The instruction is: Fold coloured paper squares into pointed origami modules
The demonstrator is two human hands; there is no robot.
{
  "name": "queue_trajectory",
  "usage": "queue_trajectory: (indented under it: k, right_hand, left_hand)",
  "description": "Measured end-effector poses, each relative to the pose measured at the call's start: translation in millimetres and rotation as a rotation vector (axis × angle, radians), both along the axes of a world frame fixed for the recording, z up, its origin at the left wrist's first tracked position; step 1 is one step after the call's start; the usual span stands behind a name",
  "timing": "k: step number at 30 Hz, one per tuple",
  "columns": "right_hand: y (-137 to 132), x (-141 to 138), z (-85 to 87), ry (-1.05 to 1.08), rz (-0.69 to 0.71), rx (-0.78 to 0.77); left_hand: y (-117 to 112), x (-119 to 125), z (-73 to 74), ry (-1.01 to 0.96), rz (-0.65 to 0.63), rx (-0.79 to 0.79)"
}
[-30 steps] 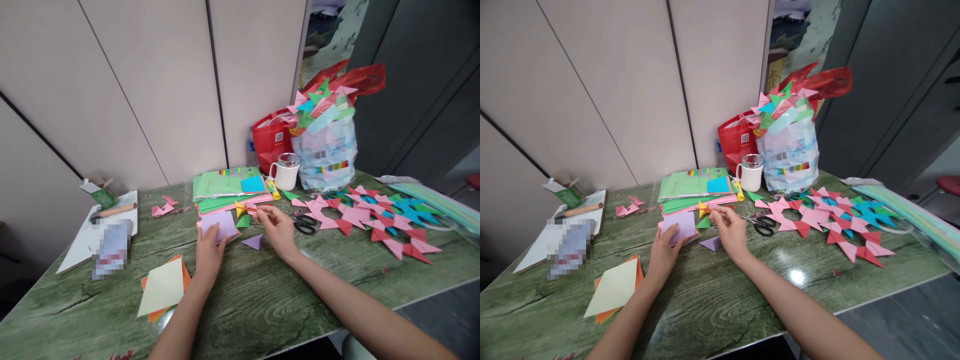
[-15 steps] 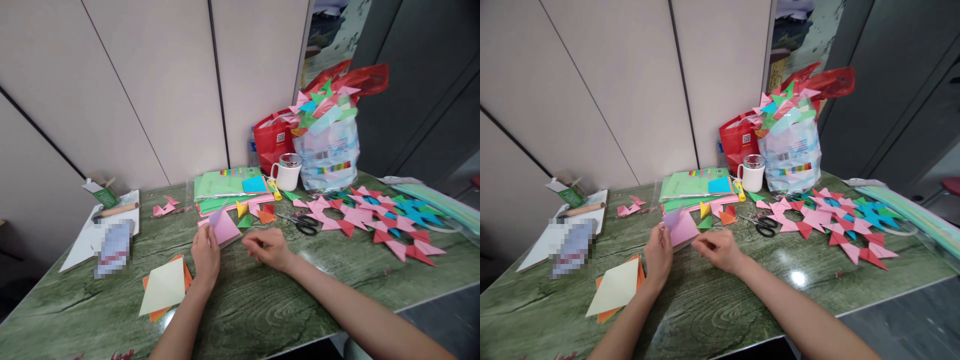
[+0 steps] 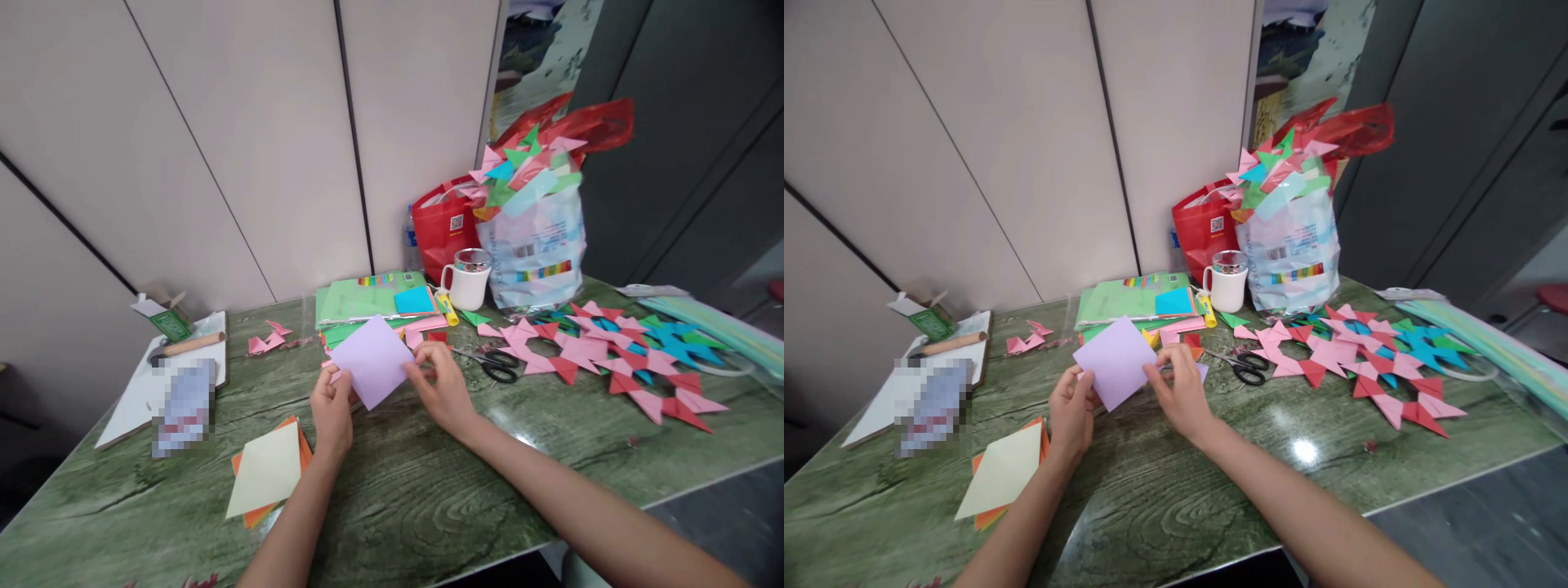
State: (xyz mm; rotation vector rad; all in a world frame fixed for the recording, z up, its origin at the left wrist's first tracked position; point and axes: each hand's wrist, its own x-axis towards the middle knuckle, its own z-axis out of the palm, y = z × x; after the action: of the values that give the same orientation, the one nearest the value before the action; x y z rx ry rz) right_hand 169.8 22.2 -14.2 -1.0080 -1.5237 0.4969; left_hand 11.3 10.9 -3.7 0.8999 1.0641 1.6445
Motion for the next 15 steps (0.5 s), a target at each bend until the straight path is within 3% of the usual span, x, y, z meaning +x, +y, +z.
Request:
queue_trajectory:
  k: [5, 11, 15]
  right_hand:
    - [6.3, 3.2, -3.0, 0.022, 0.094, -0.113]
    - [5.0, 3.0, -0.6, -0.005, 0.233, -0.104]
    - [-0.6, 2.5, 5.0, 0.041, 0.443, -0.175]
  left_hand:
    - [-2.1, 2.8, -1.5, 0.034, -0.092, -0.042]
    - [-1.5, 3.0, -0.2, -0.013, -0.153, -0.073]
    - [0.8, -1.2, 1.3, -0.105, -0.133, -0.109]
